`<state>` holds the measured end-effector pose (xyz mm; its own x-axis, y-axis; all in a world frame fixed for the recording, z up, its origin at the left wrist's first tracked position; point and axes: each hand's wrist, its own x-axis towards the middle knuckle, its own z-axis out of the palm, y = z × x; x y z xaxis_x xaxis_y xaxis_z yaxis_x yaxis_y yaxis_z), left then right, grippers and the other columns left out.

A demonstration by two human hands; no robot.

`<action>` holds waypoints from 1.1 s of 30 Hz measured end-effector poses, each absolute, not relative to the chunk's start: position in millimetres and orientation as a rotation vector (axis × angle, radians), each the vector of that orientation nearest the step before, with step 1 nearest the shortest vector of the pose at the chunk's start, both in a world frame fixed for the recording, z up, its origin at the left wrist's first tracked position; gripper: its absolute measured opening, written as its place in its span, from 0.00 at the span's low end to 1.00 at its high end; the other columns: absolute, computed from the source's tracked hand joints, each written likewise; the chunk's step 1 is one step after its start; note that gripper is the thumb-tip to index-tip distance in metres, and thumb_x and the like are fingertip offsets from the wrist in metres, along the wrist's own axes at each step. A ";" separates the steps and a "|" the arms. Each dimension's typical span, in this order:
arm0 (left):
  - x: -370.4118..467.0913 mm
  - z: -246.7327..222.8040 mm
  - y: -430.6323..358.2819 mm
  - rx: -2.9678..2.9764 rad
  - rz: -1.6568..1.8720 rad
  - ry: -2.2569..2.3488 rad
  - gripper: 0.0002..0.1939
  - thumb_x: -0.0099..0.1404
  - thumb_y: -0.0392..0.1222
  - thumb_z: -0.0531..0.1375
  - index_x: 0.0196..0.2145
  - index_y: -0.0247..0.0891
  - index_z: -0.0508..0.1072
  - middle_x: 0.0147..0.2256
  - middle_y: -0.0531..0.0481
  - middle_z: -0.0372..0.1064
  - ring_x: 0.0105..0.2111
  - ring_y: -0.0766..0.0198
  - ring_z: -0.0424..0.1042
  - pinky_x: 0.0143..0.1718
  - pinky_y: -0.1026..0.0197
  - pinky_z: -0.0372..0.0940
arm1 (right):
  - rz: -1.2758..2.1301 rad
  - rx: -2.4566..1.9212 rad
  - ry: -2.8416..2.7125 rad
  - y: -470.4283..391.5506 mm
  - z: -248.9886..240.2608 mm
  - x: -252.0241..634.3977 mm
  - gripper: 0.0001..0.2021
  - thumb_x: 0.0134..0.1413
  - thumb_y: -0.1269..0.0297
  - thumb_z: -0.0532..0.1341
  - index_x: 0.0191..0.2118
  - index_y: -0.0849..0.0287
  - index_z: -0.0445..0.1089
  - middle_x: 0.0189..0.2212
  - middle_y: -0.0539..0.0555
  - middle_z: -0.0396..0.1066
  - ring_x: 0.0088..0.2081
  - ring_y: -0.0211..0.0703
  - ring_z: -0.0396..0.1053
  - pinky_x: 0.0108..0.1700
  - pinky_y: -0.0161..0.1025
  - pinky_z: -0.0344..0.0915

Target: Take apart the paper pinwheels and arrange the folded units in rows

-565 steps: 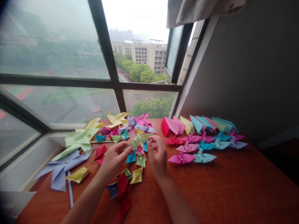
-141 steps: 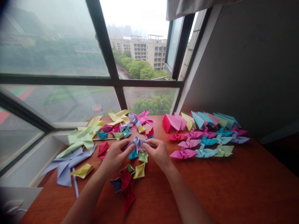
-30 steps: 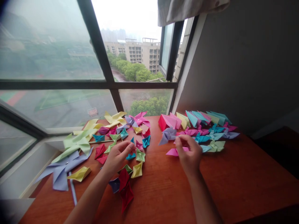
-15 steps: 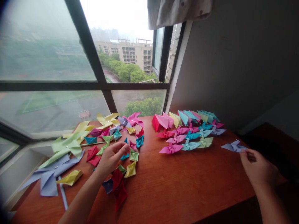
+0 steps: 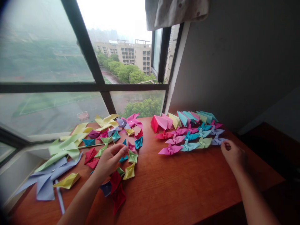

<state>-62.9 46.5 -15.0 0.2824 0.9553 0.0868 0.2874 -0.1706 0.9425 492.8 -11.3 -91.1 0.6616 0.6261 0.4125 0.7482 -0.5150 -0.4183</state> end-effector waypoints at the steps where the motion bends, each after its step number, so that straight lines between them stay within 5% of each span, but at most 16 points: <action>1: -63.1 -15.2 46.2 1.654 0.931 1.157 0.16 0.68 0.51 0.57 0.30 0.37 0.73 0.27 0.52 0.68 0.28 0.64 0.66 0.30 0.66 0.60 | -0.273 -2.299 -1.057 -9.2 -90.3 492.0 0.04 0.43 0.59 0.61 0.28 0.51 0.70 0.29 0.58 0.77 0.31 0.54 0.73 0.31 0.45 0.60; 13: -63.3 -15.5 46.9 1.680 0.913 1.182 0.16 0.68 0.52 0.56 0.31 0.37 0.73 0.27 0.52 0.69 0.29 0.64 0.67 0.30 0.65 0.60 | -0.233 -2.327 -1.207 -0.9 -79.2 489.3 0.09 0.53 0.61 0.55 0.34 0.53 0.72 0.33 0.60 0.77 0.34 0.52 0.73 0.34 0.43 0.61; 23: -63.5 -10.5 47.2 1.715 0.917 1.213 0.17 0.68 0.52 0.56 0.30 0.37 0.74 0.26 0.52 0.70 0.28 0.63 0.68 0.29 0.65 0.60 | -0.317 -2.279 -1.075 -14.1 -82.7 482.6 0.19 0.49 0.56 0.57 0.46 0.54 0.72 0.36 0.57 0.78 0.36 0.53 0.75 0.37 0.42 0.63; 33: -89.8 2.8 54.4 1.580 1.102 1.350 0.18 0.64 0.56 0.59 0.30 0.38 0.73 0.28 0.50 0.73 0.30 0.61 0.71 0.31 0.64 0.64 | -0.526 -1.904 -1.212 10.8 -34.9 376.8 0.17 0.52 0.59 0.57 0.45 0.58 0.75 0.30 0.55 0.78 0.31 0.46 0.75 0.36 0.37 0.65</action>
